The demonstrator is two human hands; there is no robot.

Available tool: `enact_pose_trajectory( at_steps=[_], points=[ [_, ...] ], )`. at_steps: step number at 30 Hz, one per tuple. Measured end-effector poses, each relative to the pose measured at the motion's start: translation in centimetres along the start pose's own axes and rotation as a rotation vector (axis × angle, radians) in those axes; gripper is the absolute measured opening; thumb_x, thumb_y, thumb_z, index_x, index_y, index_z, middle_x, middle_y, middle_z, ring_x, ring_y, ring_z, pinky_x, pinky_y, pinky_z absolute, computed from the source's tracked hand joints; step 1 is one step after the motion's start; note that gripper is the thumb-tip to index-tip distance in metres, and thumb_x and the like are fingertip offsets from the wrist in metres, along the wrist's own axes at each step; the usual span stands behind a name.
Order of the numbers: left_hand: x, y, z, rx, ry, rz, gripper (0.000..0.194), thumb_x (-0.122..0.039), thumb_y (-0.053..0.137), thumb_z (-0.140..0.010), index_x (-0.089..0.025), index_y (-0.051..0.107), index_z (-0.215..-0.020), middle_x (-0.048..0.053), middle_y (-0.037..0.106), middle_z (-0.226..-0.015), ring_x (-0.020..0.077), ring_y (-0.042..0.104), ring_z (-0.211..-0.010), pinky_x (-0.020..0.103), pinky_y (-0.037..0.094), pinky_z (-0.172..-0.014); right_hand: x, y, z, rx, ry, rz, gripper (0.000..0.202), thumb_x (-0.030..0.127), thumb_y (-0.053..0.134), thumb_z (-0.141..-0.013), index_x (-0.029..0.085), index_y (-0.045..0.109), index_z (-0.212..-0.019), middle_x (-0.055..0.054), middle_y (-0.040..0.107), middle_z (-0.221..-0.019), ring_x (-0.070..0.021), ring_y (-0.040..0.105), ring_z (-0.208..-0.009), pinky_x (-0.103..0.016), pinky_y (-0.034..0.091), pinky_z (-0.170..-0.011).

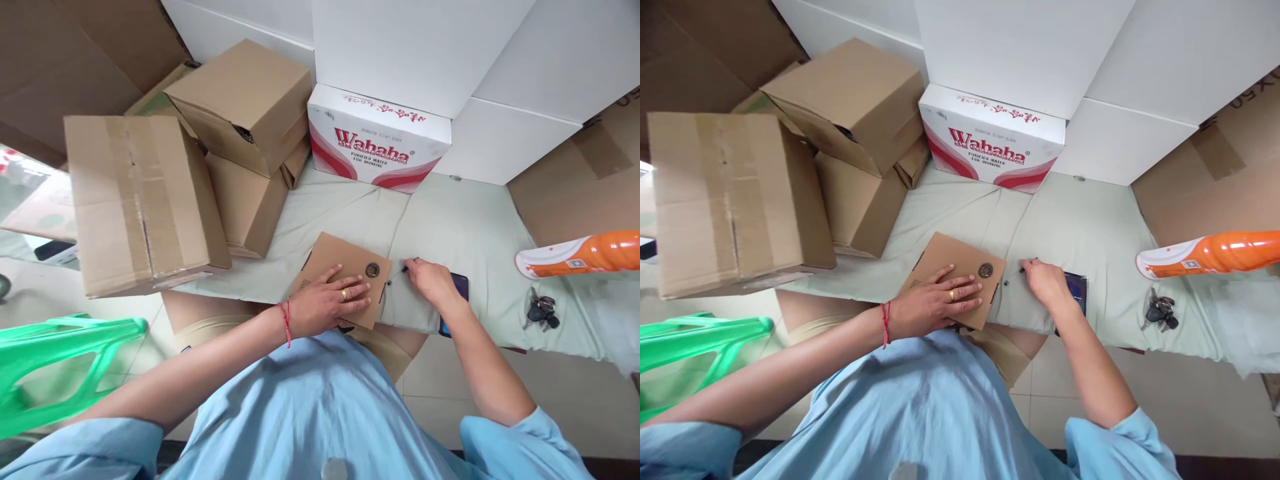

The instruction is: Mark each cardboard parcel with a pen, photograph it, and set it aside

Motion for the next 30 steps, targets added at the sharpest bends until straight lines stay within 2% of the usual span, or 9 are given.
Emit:
enact_pose_trajectory(
  at_steps=[3,6,9,11,13,15,16,19,30],
  points=[
    [0.6,1.4,-0.6,0.055,-0.031,-0.182,0.061,-0.028,0.073,-0.101,-0.026,0.057,-0.160,0.011,0.052,-0.172,0.0318,0.045,-0.162,0.060,0.013,-0.139,0.1,-0.8,0.1,0.018,-0.052,0.028,0.022,0.019,0.057,-0.098,0.023,0.076,-0.110,-0.009,0.081,-0.101,-0.0237,0.073,-0.086,-0.030,0.038,-0.068],
    [0.5,1.7,-0.9,0.009,-0.083,-0.219,0.058,-0.035,0.069,-0.106,-0.025,0.055,-0.161,0.011,0.051,-0.172,0.0311,0.043,-0.163,0.059,0.010,-0.139,-1.4,-2.0,1.2,-0.055,-0.005,0.047,0.018,0.022,0.058,-0.094,0.020,0.072,-0.105,-0.009,0.080,-0.092,-0.0244,0.072,-0.081,-0.031,0.037,-0.067],
    [0.6,2.0,-1.2,-0.011,-0.141,-0.213,0.061,-0.034,0.069,-0.106,-0.025,0.052,-0.164,0.011,0.047,-0.175,0.0314,0.039,-0.165,0.061,0.006,-0.139,-4.1,-5.7,3.6,-0.442,0.171,-0.219,0.012,0.026,0.063,-0.085,0.021,0.067,-0.095,-0.002,0.067,-0.069,-0.0203,0.063,-0.065,-0.031,0.037,-0.065],
    [0.7,2.1,-1.4,-0.014,-0.176,-0.213,0.063,-0.032,0.070,-0.104,-0.026,0.051,-0.164,0.011,0.045,-0.176,0.0315,0.038,-0.165,0.061,0.006,-0.138,-5.0,-7.2,5.6,-0.736,0.226,-0.651,0.009,0.028,0.065,-0.080,0.024,0.062,-0.088,0.006,0.053,-0.060,-0.0146,0.050,-0.054,-0.028,0.036,-0.060],
    [0.9,2.2,-1.6,-0.025,-0.211,-0.225,0.067,-0.032,0.071,-0.102,-0.024,0.050,-0.165,0.014,0.042,-0.178,0.0318,0.037,-0.166,0.060,0.008,-0.138,-3.8,-6.6,6.1,-0.861,0.172,-1.131,0.010,0.033,0.063,-0.082,0.026,0.056,-0.083,0.009,0.046,-0.059,-0.0113,0.040,-0.048,-0.025,0.033,-0.053],
    [1.1,2.1,-1.7,-0.040,-0.253,-0.245,0.073,-0.033,0.072,-0.100,-0.018,0.045,-0.167,0.018,0.039,-0.178,0.0326,0.035,-0.167,0.058,0.011,-0.139,-0.5,-5.4,5.0,-0.812,0.105,-1.458,0.015,0.036,0.063,-0.084,0.026,0.052,-0.082,0.009,0.049,-0.060,-0.0107,0.042,-0.048,-0.024,0.032,-0.050],
    [1.2,2.1,-1.8,-0.045,-0.271,-0.256,0.077,-0.035,0.072,-0.100,-0.014,0.043,-0.168,0.021,0.038,-0.178,0.0329,0.034,-0.168,0.057,0.012,-0.139,1.4,-4.7,4.1,-0.745,0.101,-1.516,0.015,0.037,0.066,-0.085,0.026,0.055,-0.084,0.008,0.054,-0.061,-0.0112,0.047,-0.050,-0.024,0.035,-0.051],
    [1.2,2.2,-1.8,-0.043,-0.283,-0.282,0.082,-0.037,0.071,-0.100,-0.007,0.038,-0.169,0.024,0.038,-0.178,0.0333,0.033,-0.168,0.054,0.014,-0.139,5.6,-3.4,2.1,-0.625,0.148,-1.474,0.014,0.037,0.067,-0.089,0.024,0.064,-0.094,0.004,0.067,-0.068,-0.0143,0.062,-0.060,-0.026,0.048,-0.061],
    [0.8,2.3,-1.9,-0.054,-0.262,-0.278,0.086,-0.037,0.072,-0.098,-0.003,0.036,-0.169,0.025,0.037,-0.177,0.0332,0.030,-0.170,0.051,0.016,-0.141,7.6,-4.4,2.5,-0.764,0.204,-1.138,0.017,0.039,0.062,-0.097,0.023,0.067,-0.095,0.000,0.076,-0.079,-0.0172,0.072,-0.070,-0.028,0.055,-0.069]
  ],
)
Point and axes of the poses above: each hand's wrist, its own z-axis away from the middle knuckle, its own y-axis out of the palm, x = y × z, the point moved 9 cm from there along -z, towards the middle knuckle
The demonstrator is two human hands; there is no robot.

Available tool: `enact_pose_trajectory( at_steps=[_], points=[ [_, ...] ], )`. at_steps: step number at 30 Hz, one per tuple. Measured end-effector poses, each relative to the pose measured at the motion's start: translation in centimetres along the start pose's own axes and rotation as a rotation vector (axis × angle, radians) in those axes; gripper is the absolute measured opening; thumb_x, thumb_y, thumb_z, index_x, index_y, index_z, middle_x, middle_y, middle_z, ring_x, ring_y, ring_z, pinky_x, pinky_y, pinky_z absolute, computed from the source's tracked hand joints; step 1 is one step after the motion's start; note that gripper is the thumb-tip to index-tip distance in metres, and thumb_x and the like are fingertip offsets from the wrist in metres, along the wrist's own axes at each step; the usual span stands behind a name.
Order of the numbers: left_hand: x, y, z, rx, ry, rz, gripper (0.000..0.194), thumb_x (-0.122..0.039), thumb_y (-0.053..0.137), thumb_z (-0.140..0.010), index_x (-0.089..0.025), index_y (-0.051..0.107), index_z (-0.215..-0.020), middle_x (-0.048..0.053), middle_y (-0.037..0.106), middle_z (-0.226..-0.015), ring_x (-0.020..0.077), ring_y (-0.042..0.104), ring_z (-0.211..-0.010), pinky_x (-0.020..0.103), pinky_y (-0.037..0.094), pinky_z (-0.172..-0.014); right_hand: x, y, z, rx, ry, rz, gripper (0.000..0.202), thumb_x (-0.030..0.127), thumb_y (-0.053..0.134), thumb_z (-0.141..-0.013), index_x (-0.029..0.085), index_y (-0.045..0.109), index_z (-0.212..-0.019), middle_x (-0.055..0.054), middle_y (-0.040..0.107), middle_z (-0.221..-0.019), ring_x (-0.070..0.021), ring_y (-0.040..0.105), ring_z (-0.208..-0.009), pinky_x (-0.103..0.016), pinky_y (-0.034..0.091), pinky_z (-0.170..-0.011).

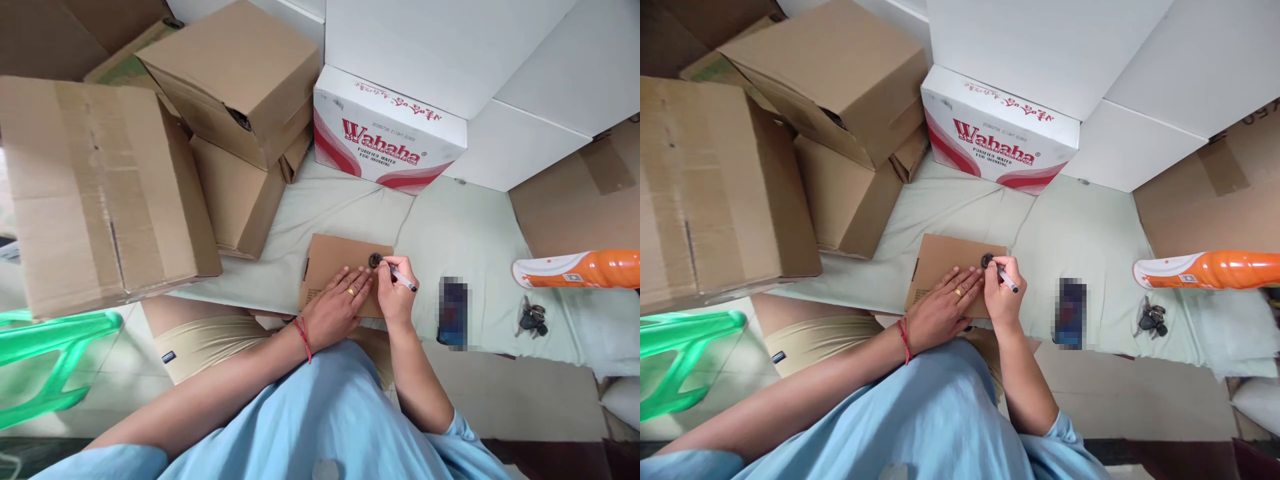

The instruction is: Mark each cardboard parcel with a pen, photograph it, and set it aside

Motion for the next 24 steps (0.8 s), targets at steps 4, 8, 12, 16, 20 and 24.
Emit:
enact_pose_trajectory(
  at_steps=[4,8,12,16,20,24],
  points=[
    [-0.11,-0.09,-0.03,-0.023,0.007,0.004,0.084,-0.037,0.073,-0.098,-0.003,0.040,-0.167,0.025,0.039,-0.176,0.0331,0.032,-0.169,0.050,0.016,-0.141,0.26,-0.02,0.14,-0.019,-0.012,0.053,0.016,0.039,0.061,-0.097,0.024,0.066,-0.093,0.000,0.075,-0.076,-0.0169,0.070,-0.067,-0.028,0.055,-0.067],
    [-0.22,-0.34,-0.05,-0.055,0.014,0.001,0.080,-0.036,0.072,-0.098,-0.003,0.043,-0.165,0.024,0.040,-0.176,0.0327,0.034,-0.168,0.049,0.016,-0.141,0.47,0.08,0.10,-0.003,-0.030,0.077,0.016,0.038,0.062,-0.097,0.024,0.067,-0.092,0.001,0.075,-0.075,-0.0162,0.069,-0.065,-0.027,0.054,-0.065],
    [-0.30,-0.50,-0.14,-0.063,0.015,0.000,0.081,-0.035,0.073,-0.098,0.000,0.043,-0.164,0.025,0.040,-0.175,0.0333,0.035,-0.168,0.050,0.016,-0.141,0.52,0.27,0.09,0.025,-0.042,0.086,0.015,0.037,0.062,-0.097,0.024,0.067,-0.090,0.001,0.074,-0.074,-0.0158,0.069,-0.063,-0.026,0.053,-0.064],
    [-0.39,-0.62,-0.22,-0.065,0.017,-0.002,0.083,-0.035,0.073,-0.098,0.001,0.041,-0.165,0.026,0.038,-0.176,0.0337,0.034,-0.168,0.050,0.018,-0.141,0.48,0.26,0.12,0.032,-0.046,0.102,0.015,0.037,0.063,-0.095,0.024,0.066,-0.087,0.002,0.072,-0.070,-0.0156,0.066,-0.060,-0.027,0.052,-0.063],
    [-0.35,-0.57,-0.20,-0.061,0.015,0.001,0.083,-0.035,0.074,-0.098,0.000,0.041,-0.166,0.025,0.038,-0.177,0.0344,0.036,-0.167,0.051,0.018,-0.141,0.40,0.25,0.23,0.044,-0.030,0.097,0.015,0.036,0.062,-0.094,0.025,0.065,-0.084,0.002,0.070,-0.067,-0.0160,0.064,-0.059,-0.027,0.050,-0.063],
    [-0.26,-0.45,-0.18,-0.058,0.011,0.001,0.079,-0.036,0.071,-0.099,-0.002,0.044,-0.165,0.025,0.039,-0.176,0.0335,0.035,-0.168,0.050,0.017,-0.141,0.66,0.01,0.33,0.015,-0.043,0.111,0.013,0.032,0.060,-0.088,0.025,0.061,-0.078,0.004,0.065,-0.062,-0.0145,0.057,-0.054,-0.027,0.046,-0.058]
  ],
)
Point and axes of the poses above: each hand's wrist, its own z-axis away from the middle knuckle, its own y-axis out of the palm, x = y × z, the point moved 9 cm from there along -z, towards the middle knuckle
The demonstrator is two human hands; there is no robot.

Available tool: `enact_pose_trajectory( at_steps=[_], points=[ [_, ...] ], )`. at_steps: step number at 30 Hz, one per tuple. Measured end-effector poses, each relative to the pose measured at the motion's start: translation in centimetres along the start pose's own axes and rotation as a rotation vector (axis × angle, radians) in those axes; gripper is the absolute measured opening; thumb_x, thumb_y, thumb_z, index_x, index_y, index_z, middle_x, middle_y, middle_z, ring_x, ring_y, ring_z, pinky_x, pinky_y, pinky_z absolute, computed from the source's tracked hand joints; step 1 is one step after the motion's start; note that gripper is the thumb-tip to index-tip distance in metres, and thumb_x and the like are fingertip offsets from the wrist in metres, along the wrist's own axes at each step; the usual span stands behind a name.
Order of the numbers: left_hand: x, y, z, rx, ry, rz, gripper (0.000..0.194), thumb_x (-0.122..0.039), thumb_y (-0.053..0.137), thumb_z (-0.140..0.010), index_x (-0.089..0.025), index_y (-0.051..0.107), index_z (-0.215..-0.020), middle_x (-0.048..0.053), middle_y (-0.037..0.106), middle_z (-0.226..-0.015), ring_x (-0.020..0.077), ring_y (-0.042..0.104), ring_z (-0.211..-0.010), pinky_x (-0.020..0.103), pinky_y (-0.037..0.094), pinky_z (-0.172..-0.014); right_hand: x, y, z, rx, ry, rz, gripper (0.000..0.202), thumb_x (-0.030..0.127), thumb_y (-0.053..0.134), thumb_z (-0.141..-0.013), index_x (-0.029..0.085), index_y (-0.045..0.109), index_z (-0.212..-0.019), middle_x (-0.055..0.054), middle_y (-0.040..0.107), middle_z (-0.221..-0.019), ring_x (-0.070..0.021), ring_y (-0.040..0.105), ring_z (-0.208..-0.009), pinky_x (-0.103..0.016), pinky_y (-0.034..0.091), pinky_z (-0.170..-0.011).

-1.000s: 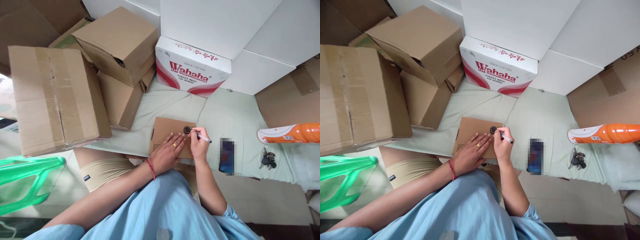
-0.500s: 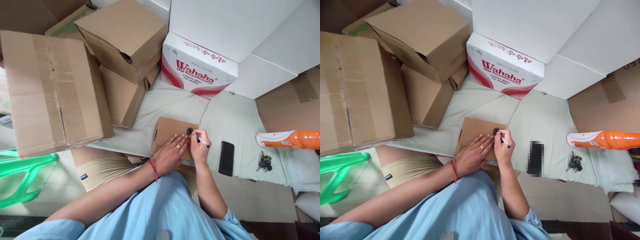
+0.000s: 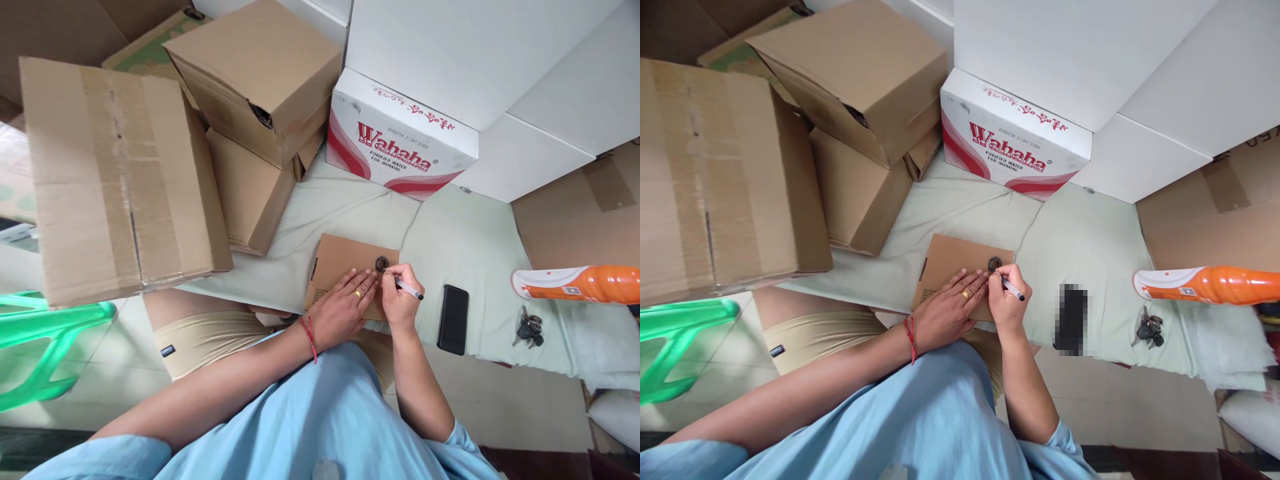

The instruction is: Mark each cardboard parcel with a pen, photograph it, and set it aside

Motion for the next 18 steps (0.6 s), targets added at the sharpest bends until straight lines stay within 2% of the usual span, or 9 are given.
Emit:
enact_pose_trajectory(
  at_steps=[3,6,10,14,18],
  points=[
    [0.0,0.1,0.0,0.010,0.004,-0.007,0.078,-0.037,0.070,-0.100,-0.002,0.043,-0.164,0.026,0.040,-0.176,0.0334,0.034,-0.168,0.050,0.018,-0.140,-0.1,-0.4,0.1,-0.047,0.003,-0.002,0.012,0.031,0.060,-0.086,0.025,0.060,-0.075,0.005,0.062,-0.061,-0.0139,0.054,-0.053,-0.027,0.044,-0.057],
    [0.0,0.0,0.1,0.016,0.007,-0.014,0.078,-0.036,0.069,-0.100,-0.002,0.043,-0.164,0.026,0.041,-0.175,0.0326,0.034,-0.168,0.050,0.018,-0.140,-0.6,-0.6,0.0,-0.077,0.033,-0.034,0.012,0.032,0.060,-0.088,0.024,0.063,-0.080,0.004,0.065,-0.064,-0.0149,0.058,-0.056,-0.028,0.047,-0.061],
    [-0.1,-0.1,0.1,0.002,0.008,-0.019,0.080,-0.037,0.072,-0.099,-0.001,0.043,-0.164,0.026,0.043,-0.174,0.0332,0.034,-0.168,0.049,0.015,-0.140,-1.2,-0.1,-0.2,-0.027,0.063,-0.098,0.017,0.038,0.062,-0.093,0.023,0.067,-0.089,0.001,0.071,-0.072,-0.0170,0.067,-0.065,-0.029,0.053,-0.068],
    [0.0,0.0,0.1,-0.006,0.010,-0.021,0.083,-0.039,0.074,-0.098,0.000,0.042,-0.165,0.027,0.042,-0.174,0.0340,0.036,-0.167,0.050,0.016,-0.140,-1.1,0.5,-0.3,0.032,0.061,-0.092,0.016,0.038,0.063,-0.095,0.023,0.067,-0.090,0.002,0.072,-0.073,-0.0169,0.068,-0.066,-0.029,0.053,-0.068],
    [-0.1,0.0,0.1,-0.015,0.015,-0.028,0.081,-0.040,0.071,-0.100,-0.001,0.043,-0.165,0.026,0.043,-0.174,0.0340,0.037,-0.167,0.050,0.017,-0.140,-1.2,0.7,-0.3,0.039,0.075,-0.086,0.017,0.039,0.063,-0.095,0.024,0.067,-0.091,0.001,0.074,-0.076,-0.0173,0.070,-0.068,-0.029,0.054,-0.068]
  ],
)
Point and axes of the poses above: each hand's wrist, its own z-axis away from the middle knuckle, its own y-axis out of the palm, x = y × z, the point moved 9 cm from there along -z, towards the middle knuckle
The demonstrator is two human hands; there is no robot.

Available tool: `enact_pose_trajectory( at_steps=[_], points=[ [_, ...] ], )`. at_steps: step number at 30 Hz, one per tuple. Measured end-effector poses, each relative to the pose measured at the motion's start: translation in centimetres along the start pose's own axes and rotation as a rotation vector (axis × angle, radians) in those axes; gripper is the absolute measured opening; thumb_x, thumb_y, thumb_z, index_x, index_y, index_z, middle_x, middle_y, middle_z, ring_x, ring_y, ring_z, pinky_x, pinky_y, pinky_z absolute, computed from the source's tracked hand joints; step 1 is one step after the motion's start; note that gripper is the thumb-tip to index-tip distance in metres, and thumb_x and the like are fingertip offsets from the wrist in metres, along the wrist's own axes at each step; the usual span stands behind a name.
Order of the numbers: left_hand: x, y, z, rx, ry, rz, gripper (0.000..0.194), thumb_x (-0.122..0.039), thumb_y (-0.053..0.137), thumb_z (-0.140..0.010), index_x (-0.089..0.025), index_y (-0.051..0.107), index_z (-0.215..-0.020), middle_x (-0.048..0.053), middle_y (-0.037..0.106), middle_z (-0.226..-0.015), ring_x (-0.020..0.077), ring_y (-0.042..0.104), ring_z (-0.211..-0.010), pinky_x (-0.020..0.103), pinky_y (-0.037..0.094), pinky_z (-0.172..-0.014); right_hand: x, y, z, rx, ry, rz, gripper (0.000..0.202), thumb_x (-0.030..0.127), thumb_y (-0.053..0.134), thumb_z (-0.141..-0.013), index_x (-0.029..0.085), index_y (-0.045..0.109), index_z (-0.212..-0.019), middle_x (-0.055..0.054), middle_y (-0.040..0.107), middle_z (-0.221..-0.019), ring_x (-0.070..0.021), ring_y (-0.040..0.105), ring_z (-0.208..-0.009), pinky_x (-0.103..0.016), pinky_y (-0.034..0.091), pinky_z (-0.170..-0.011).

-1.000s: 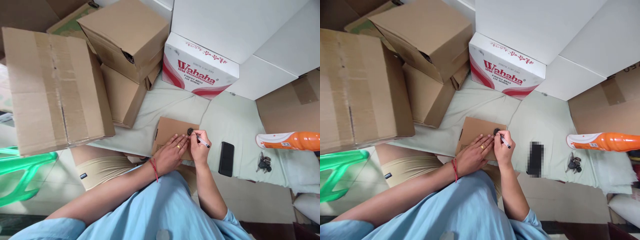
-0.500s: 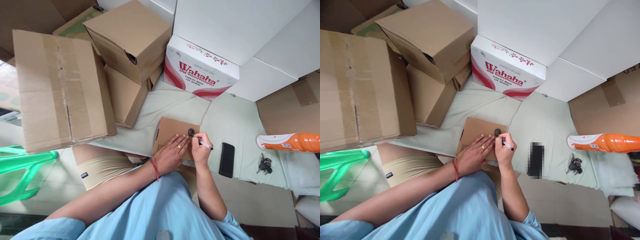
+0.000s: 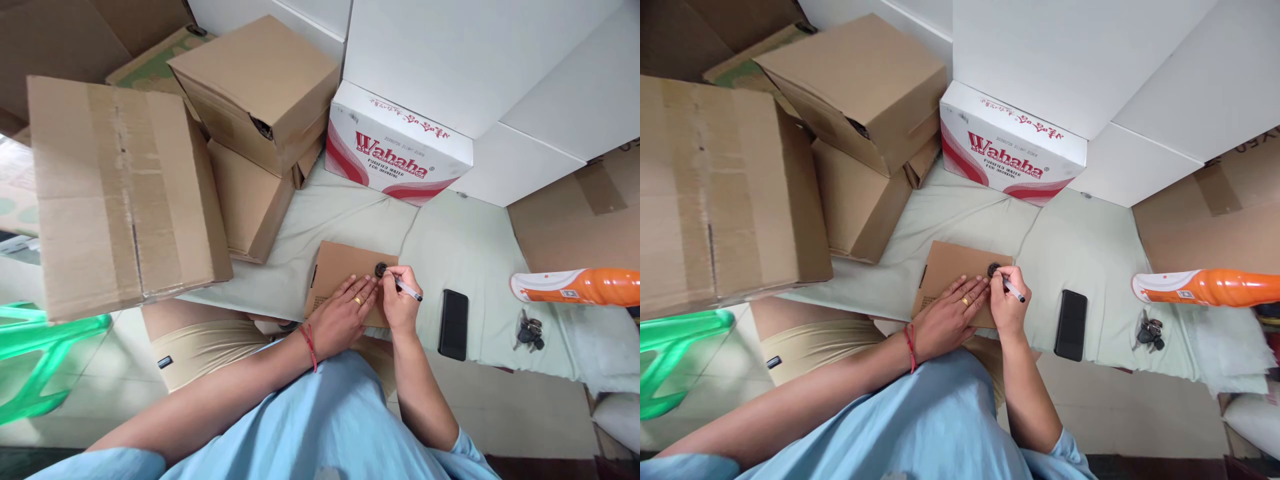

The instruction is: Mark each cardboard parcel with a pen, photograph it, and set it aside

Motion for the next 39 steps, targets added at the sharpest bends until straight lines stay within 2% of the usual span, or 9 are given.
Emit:
enact_pose_trajectory(
  at_steps=[8,15,25,33,39],
  points=[
    [0.0,0.1,0.0,0.007,-0.001,0.002,0.077,-0.039,0.068,-0.101,-0.002,0.044,-0.165,0.026,0.043,-0.174,0.0334,0.036,-0.167,0.050,0.018,-0.140,-0.4,-0.6,-0.1,-0.064,0.034,-0.017,0.016,0.039,0.063,-0.095,0.024,0.067,-0.091,0.001,0.074,-0.075,-0.0179,0.071,-0.069,-0.030,0.054,-0.070],
    [-0.1,0.0,0.1,-0.004,0.003,-0.023,0.074,-0.040,0.068,-0.102,-0.002,0.047,-0.162,0.025,0.044,-0.173,0.0340,0.039,-0.166,0.050,0.019,-0.139,-0.7,-1.1,0.0,-0.121,0.039,-0.011,0.015,0.037,0.062,-0.094,0.023,0.066,-0.089,0.001,0.071,-0.072,-0.0165,0.066,-0.064,-0.029,0.052,-0.067],
    [-0.1,-0.2,0.0,0.018,-0.004,-0.015,0.075,-0.038,0.067,-0.101,-0.003,0.045,-0.164,0.024,0.045,-0.173,0.0319,0.036,-0.167,0.049,0.018,-0.140,-0.5,-1.7,0.3,-0.191,0.026,0.023,0.013,0.035,0.062,-0.091,0.024,0.062,-0.085,0.002,0.067,-0.069,-0.0163,0.063,-0.063,-0.029,0.050,-0.066],
    [-0.2,-0.3,-0.1,0.021,0.000,-0.019,0.076,-0.038,0.071,-0.100,-0.002,0.047,-0.162,0.024,0.044,-0.174,0.0341,0.038,-0.166,0.050,0.019,-0.140,-0.8,-2.0,0.7,-0.213,0.043,0.050,0.006,0.029,0.060,-0.085,0.025,0.060,-0.081,0.004,0.062,-0.064,-0.0157,0.057,-0.057,-0.029,0.046,-0.062],
    [0.1,-0.4,0.0,0.010,-0.012,0.017,0.071,-0.038,0.072,-0.099,-0.005,0.051,-0.159,0.023,0.054,-0.168,0.0325,0.043,-0.163,0.048,0.022,-0.139,-0.2,-2.2,0.9,-0.194,-0.023,0.092,0.008,0.026,0.059,-0.084,0.025,0.057,-0.076,0.006,0.058,-0.061,-0.0143,0.050,-0.054,-0.029,0.040,-0.058]
  ],
)
Point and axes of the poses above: each hand's wrist, its own z-axis away from the middle knuckle, its own y-axis out of the palm, x = y × z, the point moved 9 cm from there along -z, towards the middle knuckle
